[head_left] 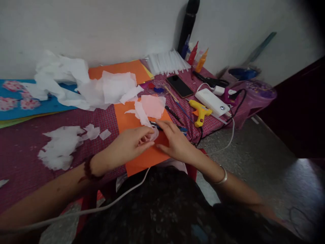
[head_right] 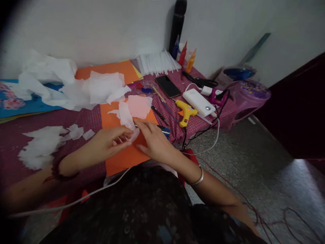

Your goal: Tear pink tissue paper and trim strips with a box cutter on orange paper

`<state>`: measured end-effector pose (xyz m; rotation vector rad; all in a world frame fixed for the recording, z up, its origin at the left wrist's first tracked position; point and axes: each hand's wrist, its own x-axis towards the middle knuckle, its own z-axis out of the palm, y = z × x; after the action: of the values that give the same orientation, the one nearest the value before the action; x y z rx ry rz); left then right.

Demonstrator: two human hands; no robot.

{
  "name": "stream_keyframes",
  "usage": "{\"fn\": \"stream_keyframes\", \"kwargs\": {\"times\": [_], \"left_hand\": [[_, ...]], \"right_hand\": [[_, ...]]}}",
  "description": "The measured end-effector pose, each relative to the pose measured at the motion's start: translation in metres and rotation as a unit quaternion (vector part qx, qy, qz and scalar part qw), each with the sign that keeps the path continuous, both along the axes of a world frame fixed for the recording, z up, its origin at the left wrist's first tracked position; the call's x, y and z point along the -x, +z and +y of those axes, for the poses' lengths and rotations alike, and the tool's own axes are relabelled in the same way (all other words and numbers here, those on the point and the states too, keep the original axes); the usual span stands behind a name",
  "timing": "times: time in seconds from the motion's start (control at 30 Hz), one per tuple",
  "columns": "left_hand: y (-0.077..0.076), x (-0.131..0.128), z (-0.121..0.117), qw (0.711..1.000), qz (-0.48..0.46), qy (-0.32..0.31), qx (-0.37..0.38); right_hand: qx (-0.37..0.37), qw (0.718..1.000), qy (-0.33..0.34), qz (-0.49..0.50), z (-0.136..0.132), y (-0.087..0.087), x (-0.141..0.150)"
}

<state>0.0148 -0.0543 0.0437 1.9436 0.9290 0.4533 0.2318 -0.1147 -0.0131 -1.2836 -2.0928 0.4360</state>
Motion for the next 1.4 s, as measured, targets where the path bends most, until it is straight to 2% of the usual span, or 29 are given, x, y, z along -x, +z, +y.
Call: {"fn": "stream_keyframes", "kwargs": {"times": [0.03, 0.1, 0.17, 0.23, 0.3, 0.37, 0.43, 0.5, 0.7, 0.8, 0.87, 0.9, 0.97, 1.07, 1.1, 1.13, 1.17, 1.23, 1.27, 1.37, 1.4], "left_hand": [[-0.002, 0.003, -0.004, 1.000, -0.012, 0.006, 0.021], [-0.001, 0.013, -0.005, 0.996, -0.048, 0.059, 0.038], [0.001, 0.026, 0.002, 0.988, -0.073, 0.131, 0.022], [-0.001, 0.038, 0.012, 0.985, -0.059, 0.164, -0.001], [-0.007, 0.046, 0.022, 0.989, -0.002, 0.138, -0.050], [-0.013, 0.047, 0.028, 0.988, 0.070, 0.059, -0.123], [-0.018, 0.042, 0.031, 0.975, 0.123, -0.031, -0.185], [-0.022, 0.032, 0.029, 0.962, 0.145, -0.082, -0.217], [-0.035, -0.005, 0.022, 0.941, 0.201, -0.091, -0.256], [-0.030, 0.000, 0.035, 0.931, 0.246, -0.018, -0.269], [-0.017, 0.017, 0.047, 0.917, 0.263, 0.078, -0.291], [-0.010, 0.030, 0.054, 0.903, 0.271, 0.134, -0.305], [0.003, 0.061, 0.068, 0.868, 0.301, 0.201, -0.340], [0.008, 0.119, 0.090, 0.838, 0.358, 0.240, -0.334], [0.006, 0.138, 0.097, 0.838, 0.369, 0.243, -0.319], [0.004, 0.154, 0.101, 0.832, 0.371, 0.271, -0.310], [0.001, 0.166, 0.103, 0.841, 0.345, 0.274, -0.313], [-0.002, 0.175, 0.096, 0.862, 0.285, 0.248, -0.338], [-0.002, 0.171, 0.087, 0.866, 0.267, 0.235, -0.351], [-0.003, 0.132, 0.041, 0.881, 0.241, 0.163, -0.374], [-0.006, 0.115, 0.023, 0.895, 0.228, 0.125, -0.363]], "right_hand": [[0.001, 1.000, 0.002, -0.012, -0.001, -0.002, 0.002], [-0.004, 0.999, 0.002, -0.033, -0.002, -0.006, 0.004], [-0.007, 0.999, -0.003, -0.045, -0.004, -0.009, 0.006], [-0.008, 0.999, -0.010, -0.050, -0.005, -0.010, 0.007], [-0.013, 0.999, -0.017, -0.046, -0.007, -0.012, 0.007], [-0.023, 0.999, -0.017, -0.038, -0.009, -0.014, 0.007], [-0.034, 0.999, -0.012, -0.032, -0.011, -0.016, 0.005], [-0.040, 0.999, -0.011, -0.034, -0.013, -0.018, 0.003], [-0.058, 0.998, -0.009, -0.022, -0.017, -0.020, 0.001], [-0.074, 0.997, 0.002, -0.016, -0.018, -0.020, 0.001], [-0.079, 0.997, 0.009, -0.018, -0.017, -0.019, 0.001], [-0.081, 0.996, 0.011, -0.020, -0.017, -0.018, 0.002], [-0.087, 0.996, 0.013, -0.025, -0.016, -0.018, 0.002], [-0.100, 0.994, 0.013, -0.039, -0.014, -0.020, 0.002], [-0.102, 0.994, 0.013, -0.046, -0.014, -0.021, 0.002], [-0.103, 0.993, 0.012, -0.052, -0.013, -0.022, 0.002], [-0.101, 0.993, 0.011, -0.058, -0.013, -0.022, 0.002], [-0.090, 0.993, 0.007, -0.071, -0.011, -0.021, 0.002], [-0.082, 0.994, 0.006, -0.079, -0.010, -0.020, 0.002], [-0.056, 0.993, 0.011, -0.105, -0.005, -0.014, 0.004], [-0.049, 0.992, 0.016, -0.112, -0.004, -0.012, 0.005]]}}
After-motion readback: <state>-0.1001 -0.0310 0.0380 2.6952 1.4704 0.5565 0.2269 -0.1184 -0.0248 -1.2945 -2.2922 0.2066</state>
